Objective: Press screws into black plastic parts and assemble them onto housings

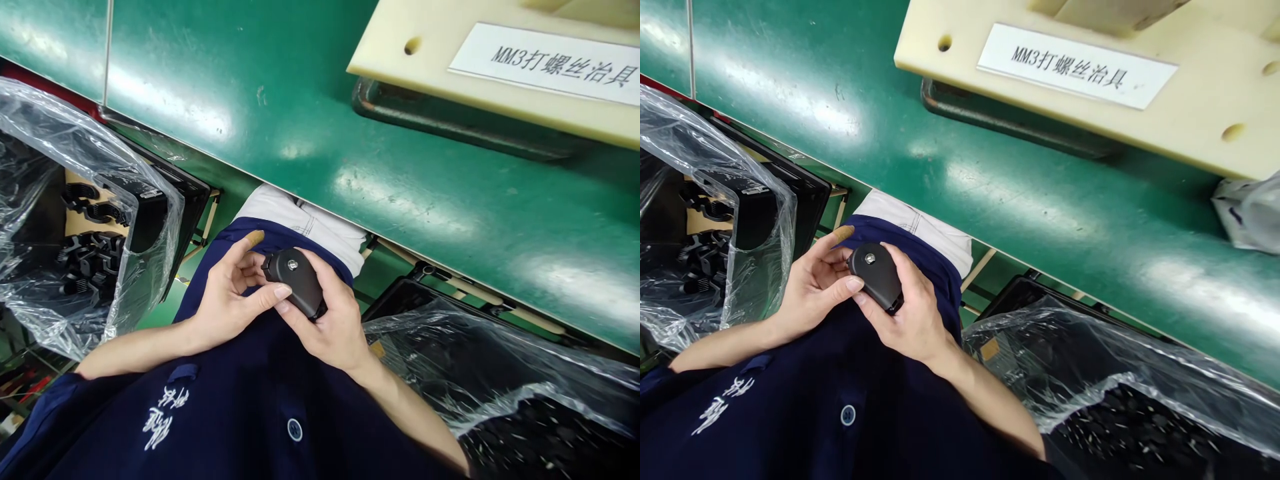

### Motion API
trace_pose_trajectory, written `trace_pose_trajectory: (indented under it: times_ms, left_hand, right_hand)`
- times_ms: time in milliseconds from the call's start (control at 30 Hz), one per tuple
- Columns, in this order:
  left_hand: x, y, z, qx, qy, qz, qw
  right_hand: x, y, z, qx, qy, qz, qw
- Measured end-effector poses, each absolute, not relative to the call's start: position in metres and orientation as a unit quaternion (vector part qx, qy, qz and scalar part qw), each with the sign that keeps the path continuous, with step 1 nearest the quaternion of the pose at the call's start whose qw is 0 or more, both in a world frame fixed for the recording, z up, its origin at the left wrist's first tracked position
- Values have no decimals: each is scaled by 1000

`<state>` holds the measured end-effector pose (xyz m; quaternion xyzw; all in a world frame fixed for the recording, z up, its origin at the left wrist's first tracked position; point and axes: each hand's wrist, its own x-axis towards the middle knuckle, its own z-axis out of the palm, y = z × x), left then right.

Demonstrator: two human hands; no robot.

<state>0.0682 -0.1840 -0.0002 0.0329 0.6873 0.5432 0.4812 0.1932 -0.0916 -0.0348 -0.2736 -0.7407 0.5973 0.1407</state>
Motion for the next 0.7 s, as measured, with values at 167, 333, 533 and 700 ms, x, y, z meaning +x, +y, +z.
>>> trace_pose_trajectory:
  times_ms: [167, 333, 533, 700]
  left_hand:
    - [67, -188, 0, 58, 694, 529, 484]
    - [68, -190, 2, 77, 698, 501, 506]
    - [68, -189, 3, 82, 700, 496, 507]
    - [68, -188, 5, 77, 701, 492, 511]
  right_hand:
    - [194, -90, -34, -275, -718, 624, 139]
    - [195, -88, -32, -277, -712, 632, 134]
    - [197, -88, -34, -276, -708, 637, 132]
    - [197, -88, -34, -279, -716, 627, 126]
